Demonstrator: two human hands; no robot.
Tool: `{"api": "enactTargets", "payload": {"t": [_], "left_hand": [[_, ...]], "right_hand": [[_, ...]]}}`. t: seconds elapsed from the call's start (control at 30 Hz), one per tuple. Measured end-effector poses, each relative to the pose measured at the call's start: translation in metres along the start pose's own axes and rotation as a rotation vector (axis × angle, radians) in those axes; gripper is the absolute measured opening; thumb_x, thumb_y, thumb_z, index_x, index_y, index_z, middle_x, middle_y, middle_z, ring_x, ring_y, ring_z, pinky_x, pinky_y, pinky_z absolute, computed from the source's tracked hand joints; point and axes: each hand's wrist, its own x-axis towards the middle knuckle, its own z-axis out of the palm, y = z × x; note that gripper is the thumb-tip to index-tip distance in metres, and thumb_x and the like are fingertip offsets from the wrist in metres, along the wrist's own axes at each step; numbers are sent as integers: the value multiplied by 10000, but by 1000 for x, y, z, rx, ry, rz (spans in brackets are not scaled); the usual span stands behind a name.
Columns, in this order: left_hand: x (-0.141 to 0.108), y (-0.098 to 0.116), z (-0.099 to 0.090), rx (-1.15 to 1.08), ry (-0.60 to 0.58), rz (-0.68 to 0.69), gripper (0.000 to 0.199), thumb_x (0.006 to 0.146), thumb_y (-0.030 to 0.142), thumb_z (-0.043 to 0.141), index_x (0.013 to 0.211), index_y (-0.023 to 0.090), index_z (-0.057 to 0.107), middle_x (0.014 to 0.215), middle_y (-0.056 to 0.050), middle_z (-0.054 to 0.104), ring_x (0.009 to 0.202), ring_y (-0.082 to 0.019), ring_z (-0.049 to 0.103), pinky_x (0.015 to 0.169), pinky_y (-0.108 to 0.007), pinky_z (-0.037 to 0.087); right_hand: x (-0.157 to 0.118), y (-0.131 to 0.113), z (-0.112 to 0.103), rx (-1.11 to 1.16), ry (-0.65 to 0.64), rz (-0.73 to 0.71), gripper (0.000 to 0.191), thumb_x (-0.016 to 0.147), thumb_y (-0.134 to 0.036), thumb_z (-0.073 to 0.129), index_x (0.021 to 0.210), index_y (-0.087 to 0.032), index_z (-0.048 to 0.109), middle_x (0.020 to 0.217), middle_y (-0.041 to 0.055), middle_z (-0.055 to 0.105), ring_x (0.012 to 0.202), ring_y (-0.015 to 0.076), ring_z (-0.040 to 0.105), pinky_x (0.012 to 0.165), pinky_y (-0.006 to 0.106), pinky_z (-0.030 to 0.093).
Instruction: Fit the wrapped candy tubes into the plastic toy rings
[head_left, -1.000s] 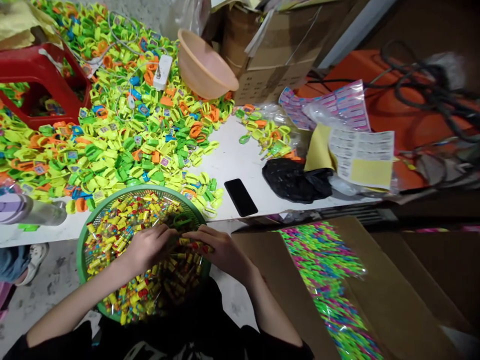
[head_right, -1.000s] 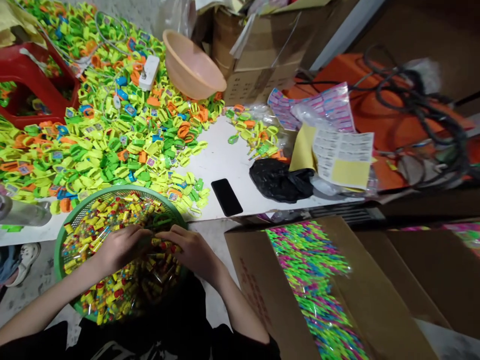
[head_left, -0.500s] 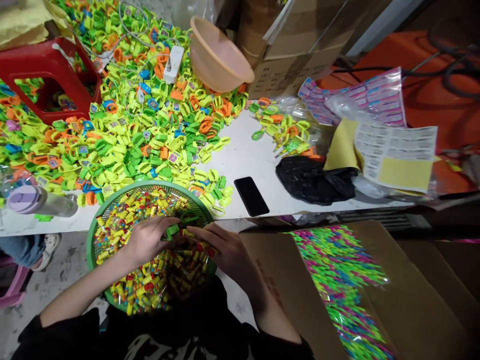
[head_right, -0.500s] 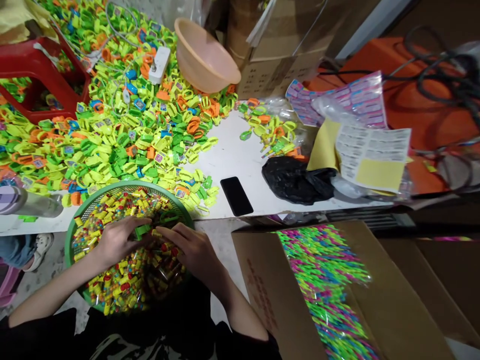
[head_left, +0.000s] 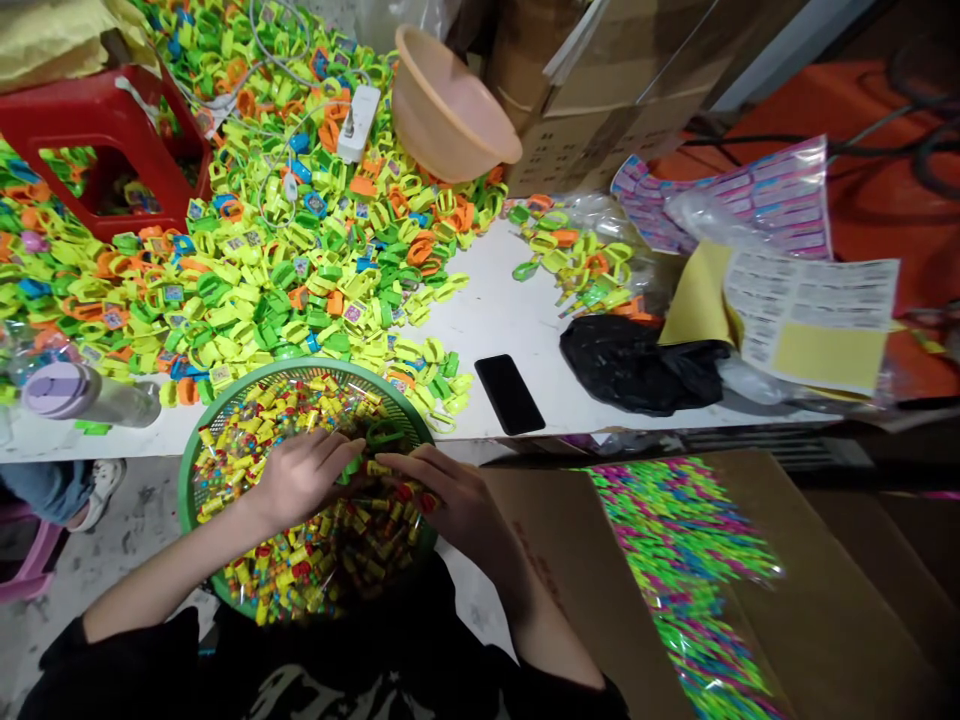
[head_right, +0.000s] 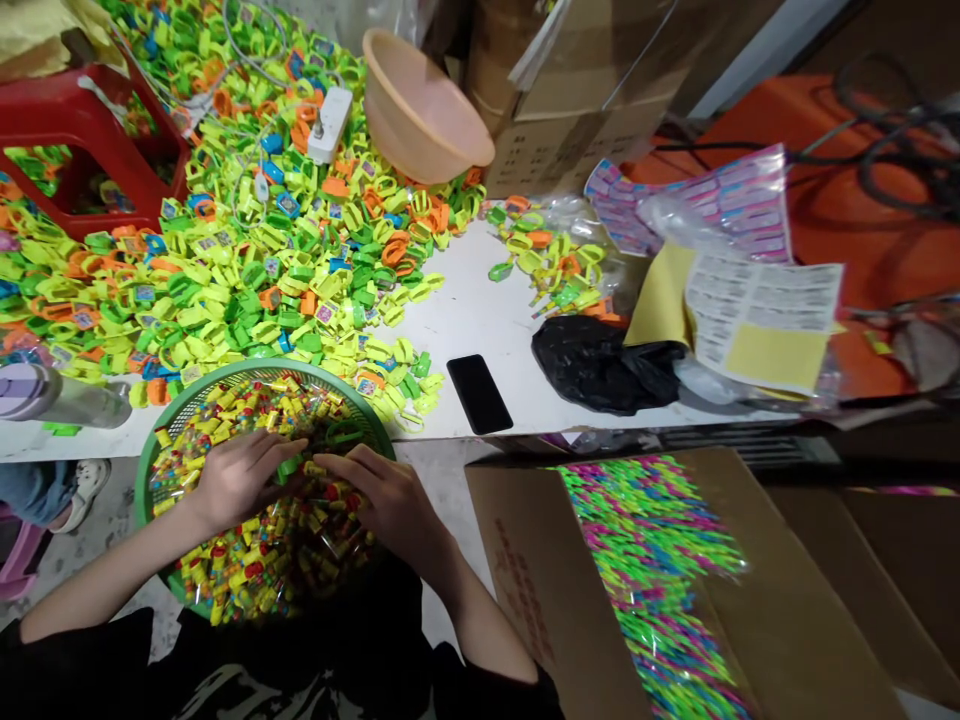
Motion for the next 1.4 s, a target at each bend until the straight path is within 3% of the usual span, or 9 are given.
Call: {"api": "enactTargets", "payload": {"t": [0.53, 0.73, 0.8, 0.9, 0.97, 1.07, 1.17, 1.23, 1.4], "left_hand": [[2, 5, 10, 37, -43, -18, 202, 941, 259, 416, 938, 175, 599, 734, -28, 633, 660, -144, 587, 581, -239, 465], [4, -4, -4, -145, -129, -225, 623, 823, 555, 539, 1313, 190, 418, 1281, -134, 510, 1119, -270, 548, 820, -364, 529], [0, -15, -13, -114, -108, -313, 512, 869, 493, 493, 1301, 227, 423, 1325, -110, 467, 1166, -272, 516, 875, -389, 507], [-12, -33, -21, -81, -69, -393, 394, 910, 417, 439, 1260, 237, 448, 1319, -95, 456, 1180, -257, 505, 934, -392, 471], [-20, -43, -23, -58, -47, -429, 376, 915, 413, 425, 1243, 234, 463, 1304, -95, 462, 1175, -261, 508, 940, -393, 464], [-32, -53, -22, -45, -42, -477, 374, 914, 435, 406, 1222, 236, 486, 1292, -96, 472, 1165, -273, 515, 937, -405, 462], [-37, -59, -19, -51, -62, -484, 373, 914, 453, 387, 1199, 242, 502, 1293, -99, 473, 1162, -285, 516, 921, -417, 469], [-36, -62, -18, -54, -72, -471, 377, 910, 462, 384, 1189, 242, 509, 1296, -102, 470, 1161, -294, 516, 912, -425, 473], [-33, -68, -18, -46, -56, -444, 389, 903, 465, 388, 1183, 231, 523, 1290, -110, 476, 1140, -306, 532, 901, -432, 479]], "right_hand": [[4, 7, 6, 72, -12, 36, 498, 812, 0, 449, 1210, -267, 580, 917, 19, 629, 850, 137, 624, 738, 233, 514], [3, 38, -55, 69, -230, 190, 278, 887, -207, 512, 1126, -240, 651, 919, 40, 667, 829, 163, 631, 740, 268, 503], [-3, 63, -85, -30, -24, 311, 280, 904, -273, 479, 1116, -228, 658, 955, 55, 667, 881, 187, 626, 799, 308, 493], [-17, 111, -115, -378, 682, 497, 352, 901, -317, 443, 1190, -208, 612, 1069, 94, 626, 998, 224, 588, 882, 364, 451], [-26, 143, -118, -521, 818, 582, 422, 882, -305, 434, 1262, -161, 548, 1168, 137, 574, 1099, 251, 546, 932, 382, 417], [-32, 179, -96, -538, 469, 914, 436, 897, -250, 332, 1243, -81, 537, 1183, 191, 577, 1094, 259, 564, 919, 369, 423], [-26, 199, -61, -496, 302, 991, 454, 855, -386, 492, 1185, -88, 581, 1063, 186, 663, 993, 294, 626, 831, 356, 468], [-16, 208, -44, -532, 152, 1057, 694, 780, -485, 604, 1303, -52, 461, 1068, 212, 664, 1004, 324, 627, 813, 364, 470], [9, 225, -47, -642, -23, 1112, 828, 736, -586, 624, 1315, -43, 389, 1147, 209, 633, 1057, 317, 613, 804, 342, 462]]}}
